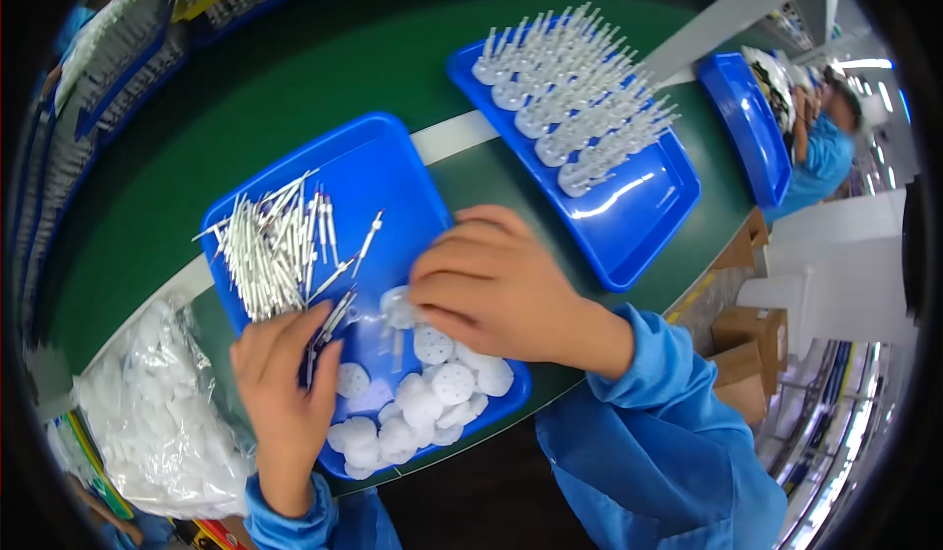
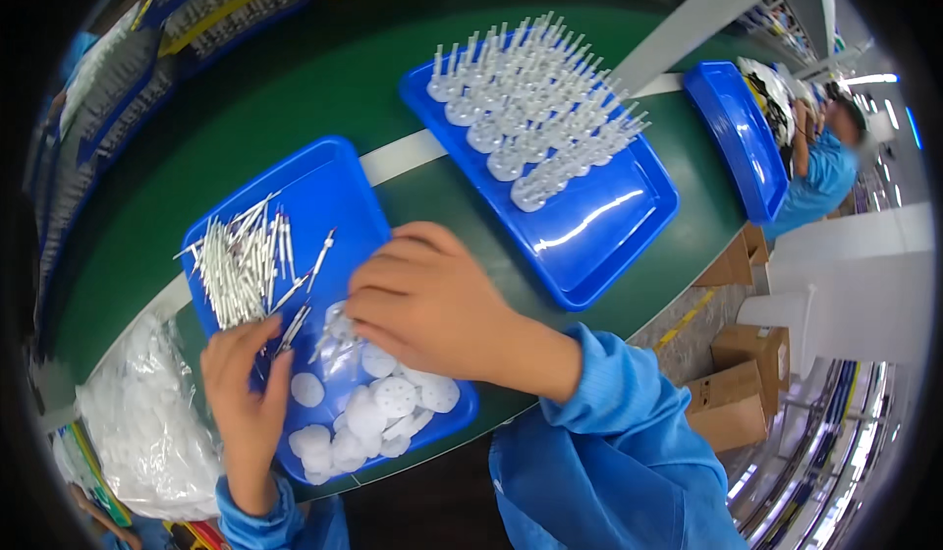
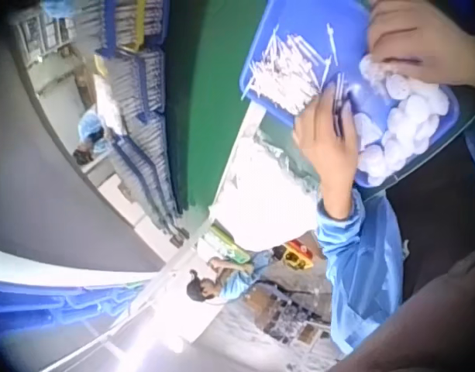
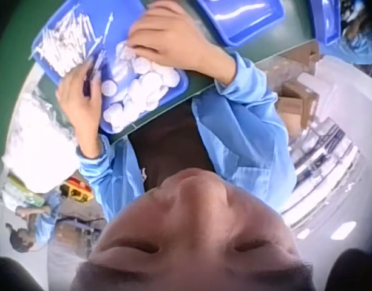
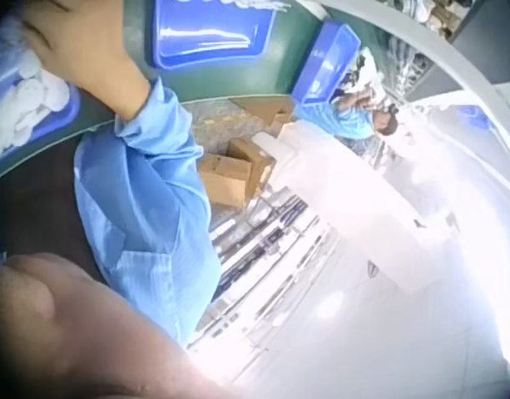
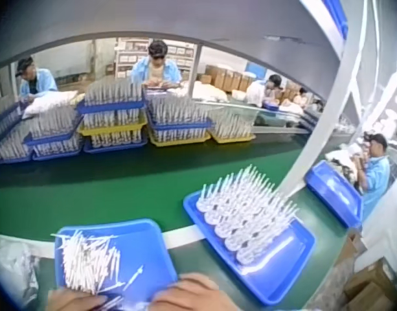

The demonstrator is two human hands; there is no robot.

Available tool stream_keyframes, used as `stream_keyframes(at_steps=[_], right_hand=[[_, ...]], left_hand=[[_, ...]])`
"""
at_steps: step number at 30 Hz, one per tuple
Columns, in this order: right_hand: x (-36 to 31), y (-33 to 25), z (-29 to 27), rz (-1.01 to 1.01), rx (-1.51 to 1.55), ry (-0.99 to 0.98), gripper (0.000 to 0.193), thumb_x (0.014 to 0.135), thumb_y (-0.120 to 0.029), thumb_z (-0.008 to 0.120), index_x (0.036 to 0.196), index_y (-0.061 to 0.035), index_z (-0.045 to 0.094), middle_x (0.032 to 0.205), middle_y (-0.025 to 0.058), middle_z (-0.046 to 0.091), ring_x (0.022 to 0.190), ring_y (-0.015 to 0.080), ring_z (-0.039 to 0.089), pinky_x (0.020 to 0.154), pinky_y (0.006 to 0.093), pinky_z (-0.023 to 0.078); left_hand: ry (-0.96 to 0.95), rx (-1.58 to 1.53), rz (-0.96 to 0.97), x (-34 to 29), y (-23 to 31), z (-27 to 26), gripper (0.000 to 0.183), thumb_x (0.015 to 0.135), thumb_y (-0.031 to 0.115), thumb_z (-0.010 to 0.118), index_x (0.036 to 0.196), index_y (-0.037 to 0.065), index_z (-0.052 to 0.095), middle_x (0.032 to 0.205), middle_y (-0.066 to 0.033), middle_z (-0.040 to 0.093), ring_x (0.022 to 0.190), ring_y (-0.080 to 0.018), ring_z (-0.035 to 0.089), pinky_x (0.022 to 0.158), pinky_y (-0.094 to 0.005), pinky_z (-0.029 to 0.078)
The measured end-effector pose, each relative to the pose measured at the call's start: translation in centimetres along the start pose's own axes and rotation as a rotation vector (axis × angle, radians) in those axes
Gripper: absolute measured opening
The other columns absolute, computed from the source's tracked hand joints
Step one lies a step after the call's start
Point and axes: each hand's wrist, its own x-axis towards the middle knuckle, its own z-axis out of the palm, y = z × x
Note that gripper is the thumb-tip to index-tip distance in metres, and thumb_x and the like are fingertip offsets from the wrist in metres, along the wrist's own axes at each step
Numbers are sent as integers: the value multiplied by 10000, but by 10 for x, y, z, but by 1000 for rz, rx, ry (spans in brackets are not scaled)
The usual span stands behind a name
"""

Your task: The person inserts white cotton tips into the holes of small white plastic discs. They pick up a disc and a cotton tip, insert the tip into the disc, and place the finished item into a blue tray. The process is repeated continuously throughout the clip.

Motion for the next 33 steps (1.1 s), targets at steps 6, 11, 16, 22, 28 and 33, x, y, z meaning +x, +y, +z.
stream_keyframes(at_steps=[6, 11, 16, 22, 28, 33], right_hand=[[-114, 60, -112, 622, -185, 479, 133, 845, -75, 860, 961, -91, 796, 922, 77, 816, 865, 266, 776, 922, 381, 550], [-131, 120, -158, 857, -756, 190, 163, 924, -258, 816, 919, -96, 800, 790, 86, 791, 728, 280, 760, 780, 378, 577], [-124, 116, -150, 1004, -651, 179, 208, 921, -301, 815, 914, -94, 800, 796, 76, 784, 730, 287, 748, 739, 414, 568], [-122, 110, -145, 741, -638, 286, 162, 933, -249, 807, 944, -87, 799, 914, 71, 794, 759, 267, 748, 757, 412, 549], [-60, 12, -96, 243, -533, 203, 117, 832, -71, 850, 914, -118, 780, 896, 36, 770, 777, 217, 726, 757, 378, 515], [26, -9, 2, -201, -436, -69, 266, 772, -117, 848, 1029, -119, 779, 1089, 43, 757, 973, 229, 718, 871, 394, 552]], left_hand=[[-16, -3, 59, -38, -14, -2, 247, 868, -15, 740, 1097, 61, 787, 1116, -86, 745, 1039, -306, 659, 955, -425, 451], [-55, -53, 134, -31, -4, 3, 229, 869, -24, 729, 1080, 54, 778, 1118, -97, 745, 1041, -310, 662, 951, -420, 460], [-123, -45, 171, -30, -2, -2, 262, 842, 20, 768, 1100, 59, 793, 1146, -82, 741, 1006, -295, 661, 916, -425, 475], [-235, -40, 189, -23, 2, -10, 371, 804, 96, 846, 1173, 81, 807, 1181, -75, 733, 937, -277, 677, 849, -422, 518], [-309, -20, 164, -21, -5, -20, 439, 803, 161, 878, 1228, 90, 799, 1117, -82, 726, 992, -321, 715, 860, -435, 567], [-286, 20, 211, -20, -10, -21, 433, 809, 217, 883, 1219, 100, 807, 1086, -40, 725, 971, -265, 695, 824, -403, 520]])
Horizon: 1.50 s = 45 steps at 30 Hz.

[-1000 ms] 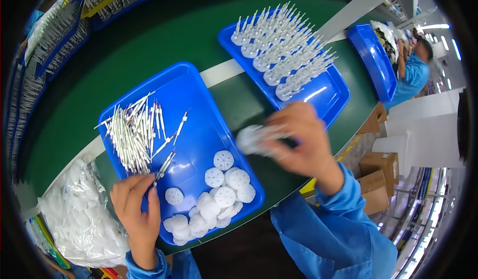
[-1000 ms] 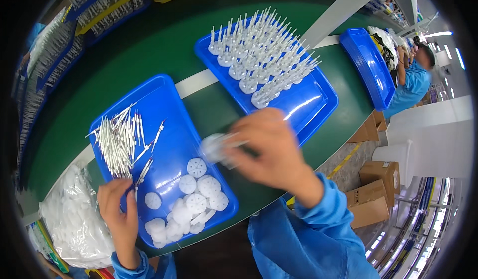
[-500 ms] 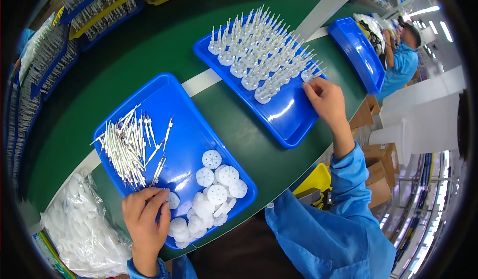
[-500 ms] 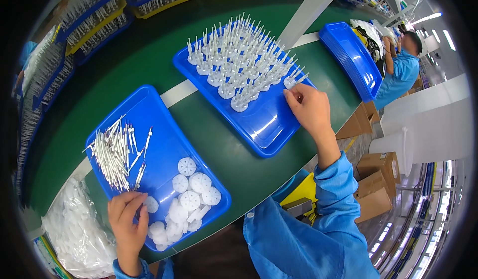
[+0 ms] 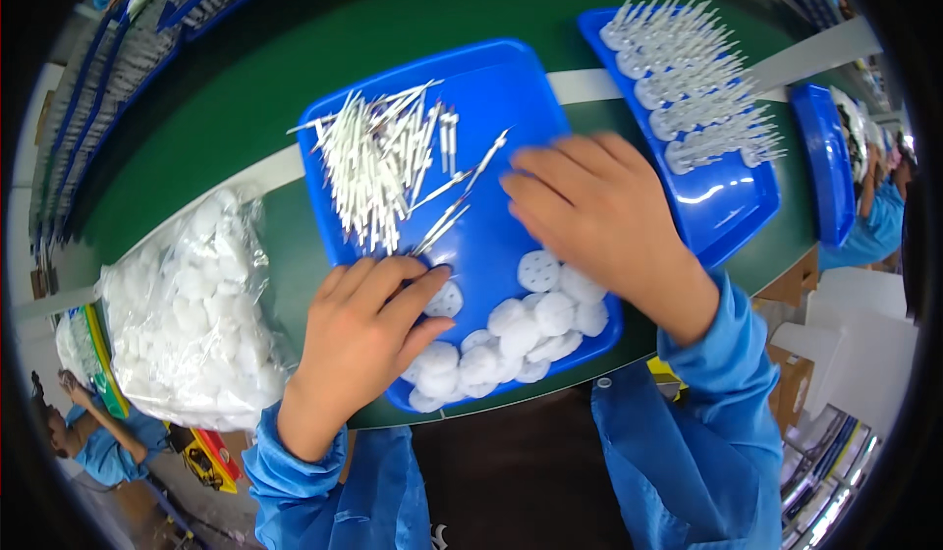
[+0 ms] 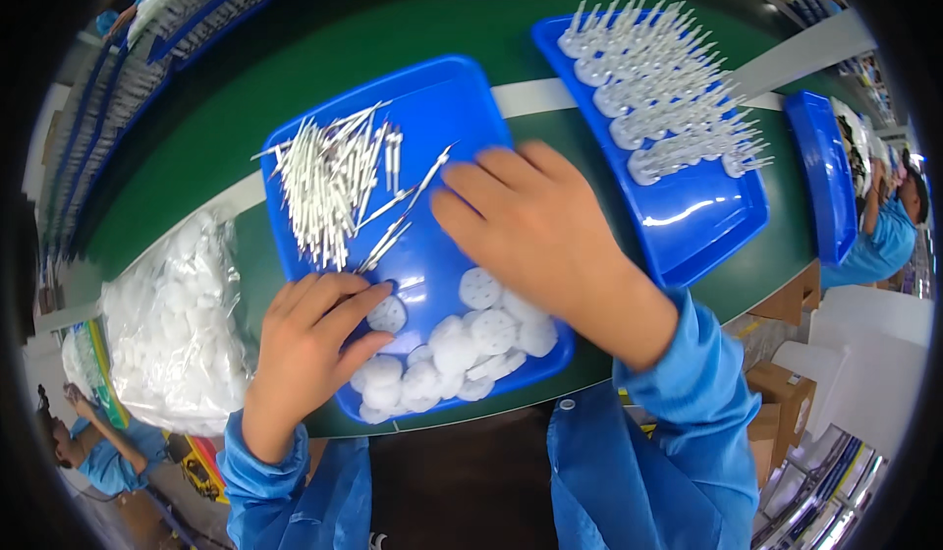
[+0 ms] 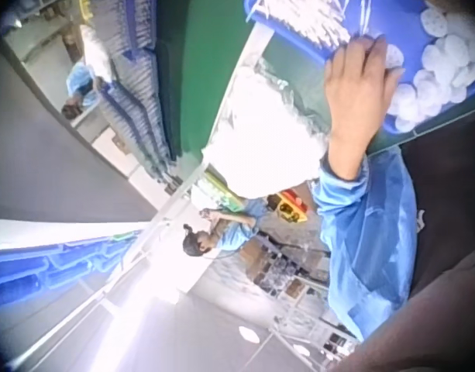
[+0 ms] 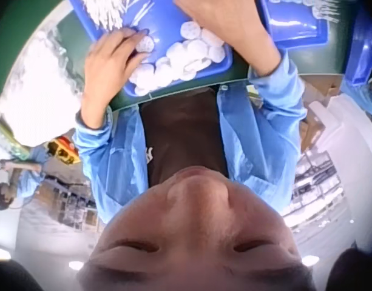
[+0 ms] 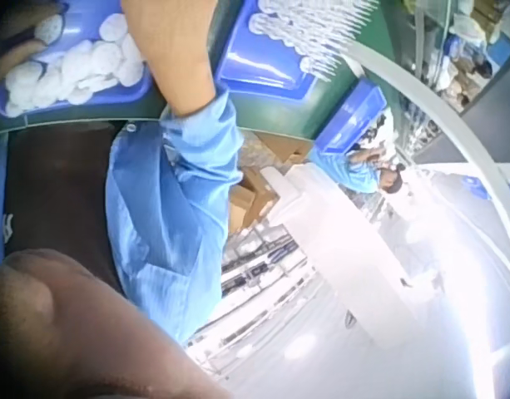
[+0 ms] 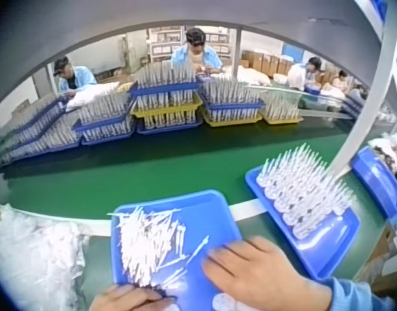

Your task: The person inserts white cotton tips into the holes of small white plastic discs. They pick up a disc and a cotton tip, insert the tip into the disc, and place the finished item into a blue tray. The process is repeated continuously throughout the clip.

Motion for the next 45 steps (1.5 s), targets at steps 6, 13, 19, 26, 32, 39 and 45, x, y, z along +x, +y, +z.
stream_keyframes(at_steps=[6, 13, 19, 26, 32, 39, 45], right_hand=[[26, 10, 28, -105, -96, -30, 290, 818, -83, 733, 1105, -108, 759, 1041, 40, 714, 1015, 218, 692, 1015, 408, 518], [21, -10, 2, 270, 1098, 59, 217, 837, 59, 801, 1026, -45, 776, 1001, 94, 760, 931, 211, 724, 842, 328, 560], [27, -25, 19, 432, 1227, 148, 191, 864, 60, 825, 1030, -25, 783, 1017, 84, 800, 914, 158, 759, 792, 311, 587], [26, -24, 28, 268, 687, 178, 271, 781, -27, 907, 1027, -110, 828, 747, 32, 753, 652, 187, 721, 660, 308, 541], [27, -25, 30, 274, 723, 165, 256, 791, -43, 904, 1026, -111, 832, 690, 26, 713, 598, 174, 675, 617, 320, 509], [28, -31, 29, 338, 735, 160, 206, 821, -71, 903, 1007, -108, 824, 677, 26, 692, 585, 196, 665, 612, 323, 508], [27, -30, 26, 371, 686, 72, 149, 858, -159, 902, 955, -114, 798, 691, 10, 703, 595, 191, 679, 625, 331, 519]], left_hand=[[2, -21, -36, -12, 1, 6, 456, 767, 224, 901, 1201, 114, 813, 1043, -30, 675, 955, -249, 668, 828, -399, 506], [279, -600, -146, 9, -11, 14, 330, 874, -93, 801, 1184, 23, 794, 1113, -82, 675, 975, -181, 705, 842, -287, 582], [443, -1100, -320, 38, -10, 20, 320, 974, -100, 700, 1288, -47, 731, 1215, -108, 665, 1069, -178, 716, 875, -284, 608], [570, -1159, -323, 33, -14, 33, 396, 973, -119, 718, 1359, -29, 725, 1268, -116, 650, 1137, -183, 723, 872, -254, 652], [632, -1156, -314, 34, -18, 34, 394, 970, -144, 713, 1352, -51, 719, 1271, -113, 647, 1163, -191, 720, 888, -255, 658], [615, -983, -209, 32, -22, 39, 374, 949, -131, 719, 1296, -3, 774, 1330, -145, 699, 1141, -193, 731, 846, -274, 619], [553, -690, -222, 32, -16, 34, 375, 940, -118, 722, 1286, 7, 790, 1290, -183, 797, 1096, -160, 756, 847, -283, 616]])
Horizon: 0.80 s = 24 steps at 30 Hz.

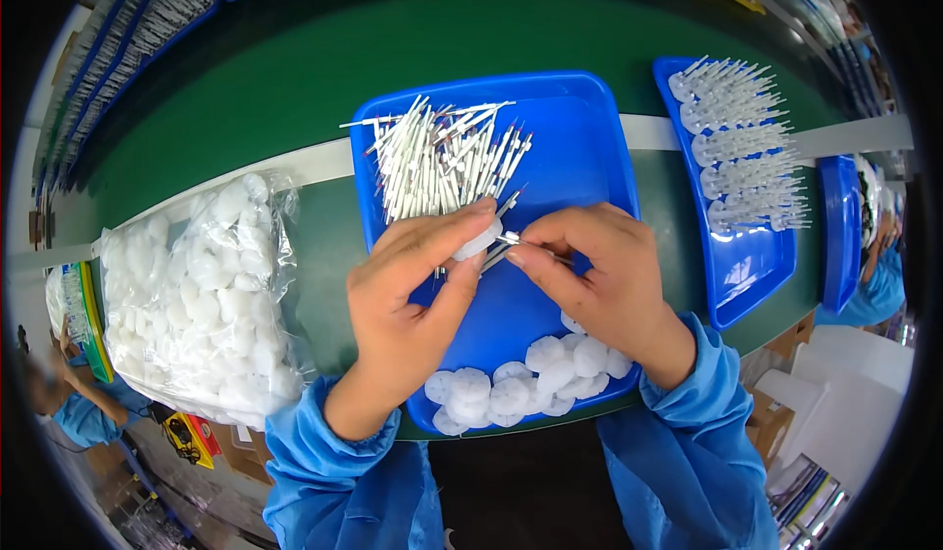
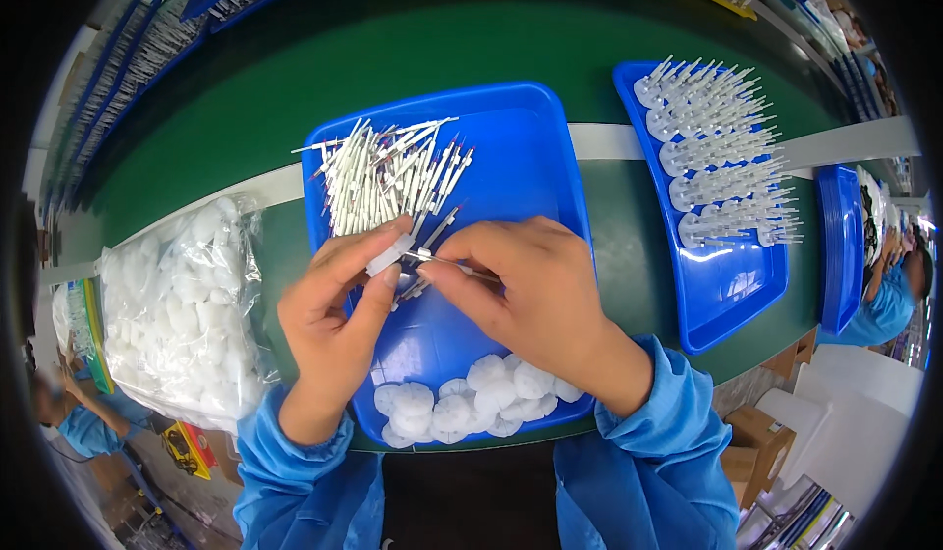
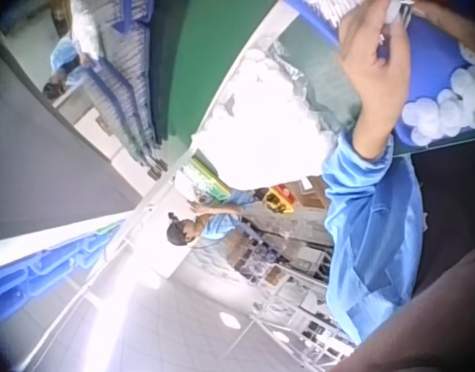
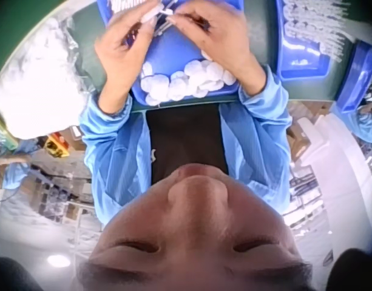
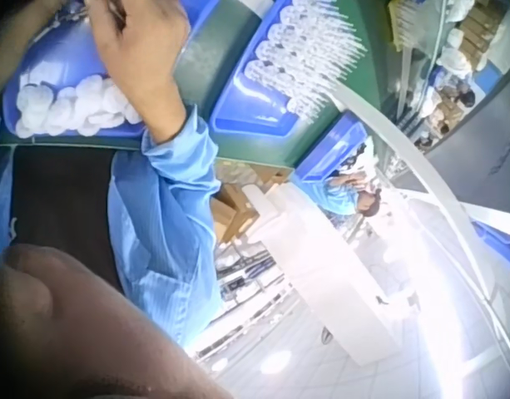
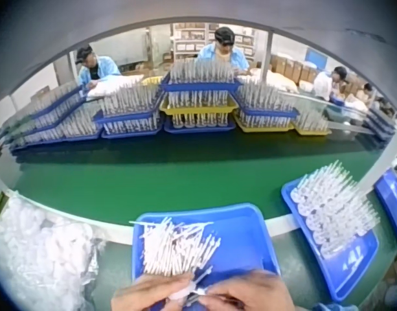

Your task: The person inserts white cotton tips into the holes of small white plastic discs. They pick up a disc and a cotton tip, insert the tip into the disc, and place the finished item into a blue tray. The process is repeated continuously throughout the clip.

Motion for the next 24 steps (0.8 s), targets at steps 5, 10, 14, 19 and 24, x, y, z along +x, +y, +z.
stream_keyframes(at_steps=[5, 10, 14, 19, 24], right_hand=[[4, -1, 4, -257, -275, 115, 199, 841, -137, 876, 1006, -84, 778, 735, 5, 718, 605, 185, 678, 625, 337, 522], [4, 4, 9, -391, -317, 169, 257, 800, -107, 836, 1040, -47, 767, 780, 25, 720, 633, 182, 680, 621, 335, 519], [4, -5, 8, -283, -243, 132, 223, 804, -78, 909, 993, -43, 796, 783, 66, 761, 640, 249, 704, 647, 368, 538], [2, -2, 1, -153, -70, 46, 251, 850, -115, 884, 1071, -55, 781, 875, 54, 771, 736, 224, 740, 686, 343, 555], [8, 5, -4, -90, 202, -4, 326, 868, -39, 864, 1182, -44, 776, 969, 79, 776, 872, 205, 752, 817, 327, 570]], left_hand=[[44, 39, -90, -8, 13, 7, 446, 914, -135, 746, 1337, 2, 778, 1241, -194, 813, 997, -192, 807, 809, -292, 647], [67, 70, -56, -12, 14, 12, 458, 910, -150, 746, 1346, -12, 769, 1221, -211, 814, 964, -211, 823, 808, -295, 657], [52, 76, -71, -15, 11, 10, 457, 919, -106, 777, 1366, -15, 753, 1250, -204, 805, 1008, -214, 812, 820, -303, 657], [41, -217, -161, -4, 11, 4, 497, 903, 19, 865, 1383, 18, 734, 1330, -171, 758, 1127, -212, 754, 837, -294, 647], [-49, 73, 5, 1, 11, -7, 529, 850, 14, 901, 1344, 1, 712, 1293, -152, 739, 1176, -231, 722, 909, -324, 598]])
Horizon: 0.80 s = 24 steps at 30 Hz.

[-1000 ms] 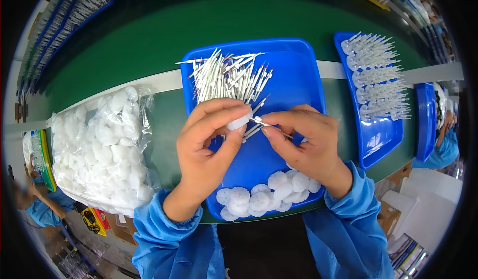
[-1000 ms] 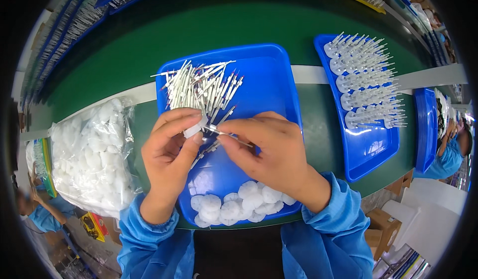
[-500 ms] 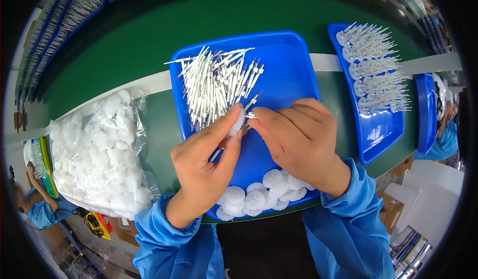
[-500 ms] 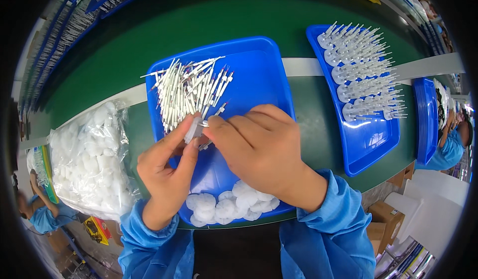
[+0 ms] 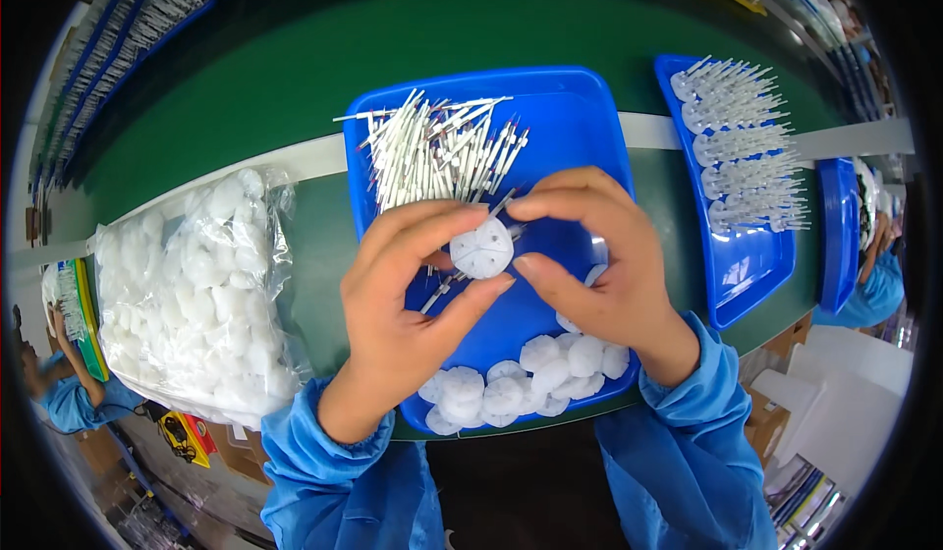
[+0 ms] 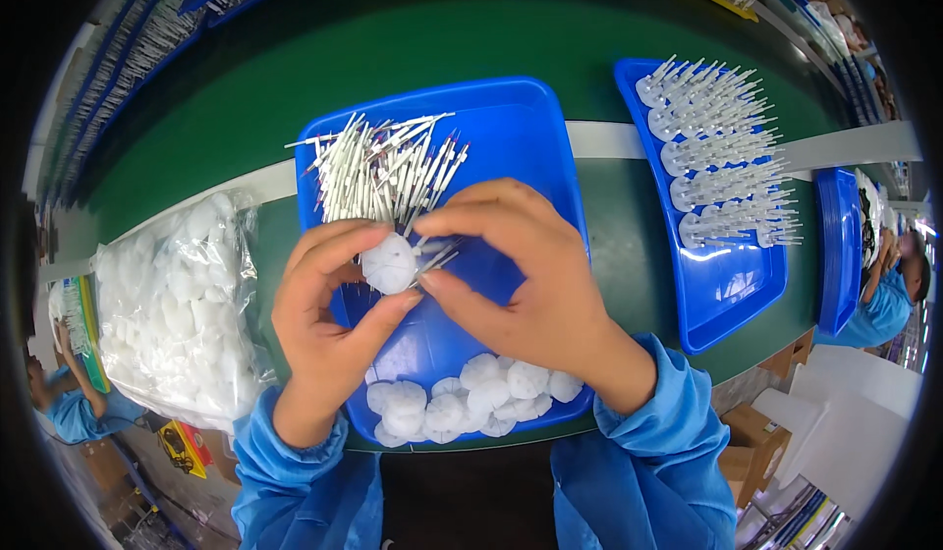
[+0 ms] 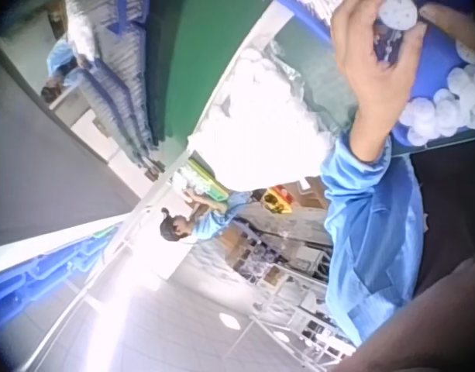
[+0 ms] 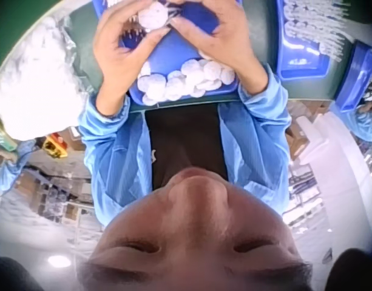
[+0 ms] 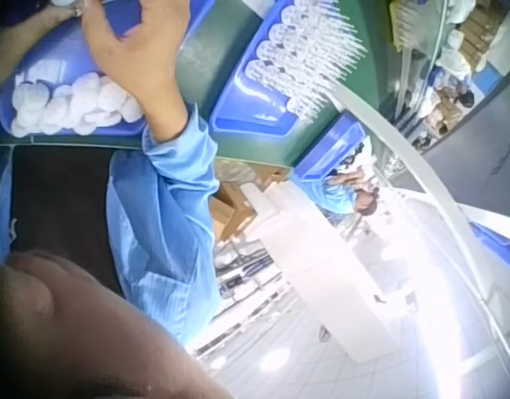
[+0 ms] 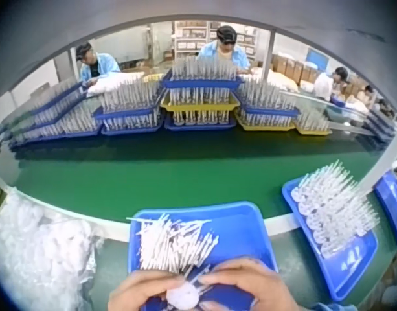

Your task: The person inserts white cotton tips into the holes of small white plastic discs. They pick up a disc and a cotton tip, insert the tip into the disc, and place the finished item into a blue tray. The process is repeated continuously throughout the clip.

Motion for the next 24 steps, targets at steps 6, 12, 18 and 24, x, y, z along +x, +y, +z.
stream_keyframes(at_steps=[6, 12, 18, 24], right_hand=[[-7, -1, 6, 216, 376, -64, 360, 921, 37, 812, 1267, -5, 723, 997, 57, 758, 920, 121, 725, 847, 289, 576], [-9, 1, 7, 214, 404, -59, 367, 896, 40, 838, 1237, -9, 712, 990, 58, 757, 905, 117, 723, 833, 286, 577], [-11, 0, 12, 209, 390, -70, 342, 913, 45, 820, 1223, -12, 688, 1033, 53, 736, 933, 111, 702, 854, 292, 565], [-14, 3, 9, 278, 620, -120, 335, 973, 62, 741, 1286, -10, 644, 1129, 40, 687, 1051, 117, 671, 945, 302, 561]], left_hand=[[69, 120, 211, 2, -1, 7, 511, 741, -30, 920, 1230, 24, 782, 1261, -143, 735, 1089, -287, 735, 906, -366, 597], [88, 192, 270, 2, -1, 9, 526, 711, -22, 920, 1221, 34, 803, 1230, -119, 750, 1037, -275, 734, 848, -357, 598], [79, 243, 321, -2, -4, 12, 523, 696, -15, 923, 1202, 28, 803, 1213, -131, 742, 1032, -281, 731, 855, -358, 598], [136, 224, 329, 0, -4, 14, 535, 659, 9, 920, 1183, 42, 816, 1168, -92, 762, 963, -251, 728, 786, -354, 566]])
